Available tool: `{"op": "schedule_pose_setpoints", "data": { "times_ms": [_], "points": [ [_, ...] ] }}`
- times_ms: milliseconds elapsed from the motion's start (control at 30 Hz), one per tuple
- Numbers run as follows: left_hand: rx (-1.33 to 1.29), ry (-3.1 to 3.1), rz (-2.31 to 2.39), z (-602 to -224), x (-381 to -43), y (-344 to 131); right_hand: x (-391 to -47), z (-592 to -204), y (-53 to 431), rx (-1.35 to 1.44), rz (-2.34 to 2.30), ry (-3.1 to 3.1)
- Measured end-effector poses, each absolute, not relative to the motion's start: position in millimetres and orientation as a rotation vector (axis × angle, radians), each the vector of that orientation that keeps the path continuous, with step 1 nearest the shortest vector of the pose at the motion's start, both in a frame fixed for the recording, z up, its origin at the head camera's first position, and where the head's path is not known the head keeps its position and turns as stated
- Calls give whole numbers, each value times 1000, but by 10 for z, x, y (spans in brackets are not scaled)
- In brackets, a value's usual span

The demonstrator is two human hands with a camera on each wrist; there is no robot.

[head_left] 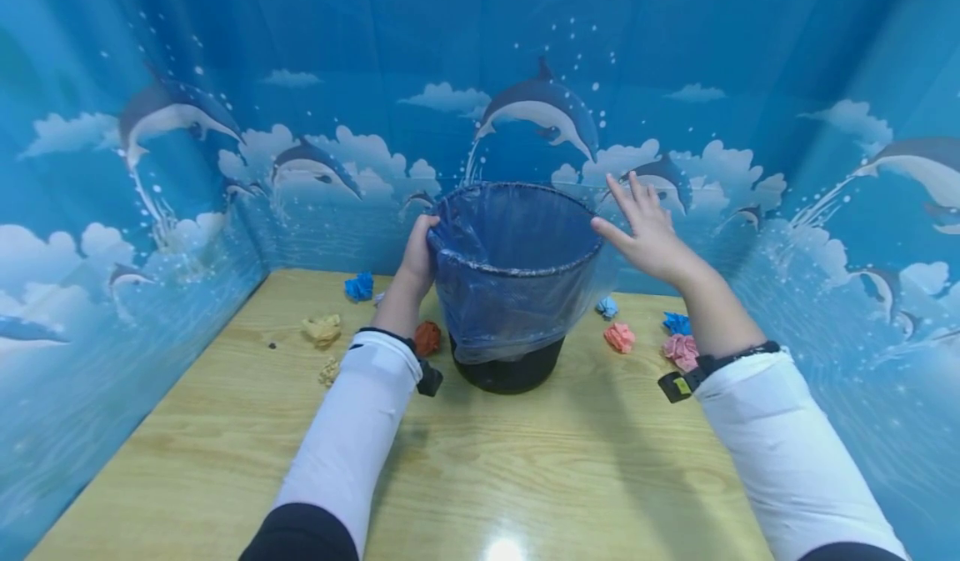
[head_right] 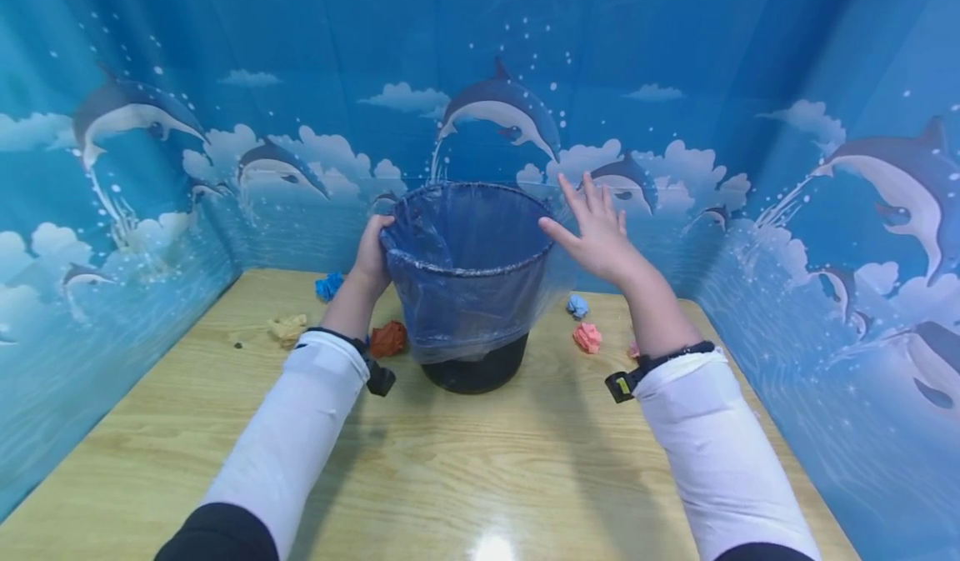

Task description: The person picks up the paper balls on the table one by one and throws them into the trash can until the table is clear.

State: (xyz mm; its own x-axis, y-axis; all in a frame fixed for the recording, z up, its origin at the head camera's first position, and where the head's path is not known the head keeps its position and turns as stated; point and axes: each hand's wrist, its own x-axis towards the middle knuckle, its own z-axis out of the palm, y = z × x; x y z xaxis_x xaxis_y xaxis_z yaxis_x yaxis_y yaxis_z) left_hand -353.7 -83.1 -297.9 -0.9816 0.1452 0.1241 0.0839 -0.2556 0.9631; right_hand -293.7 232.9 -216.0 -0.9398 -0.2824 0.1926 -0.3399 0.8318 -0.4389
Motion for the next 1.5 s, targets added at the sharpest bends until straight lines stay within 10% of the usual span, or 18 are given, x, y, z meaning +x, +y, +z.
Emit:
{"op": "schedule_pose_setpoints", "data": {
  "times_ms": [1500],
  "points": [
    [346, 1871, 2494, -2981, -3546, -827, -3311, -3904, 2925, 393, 714, -3052]
  ]
}}
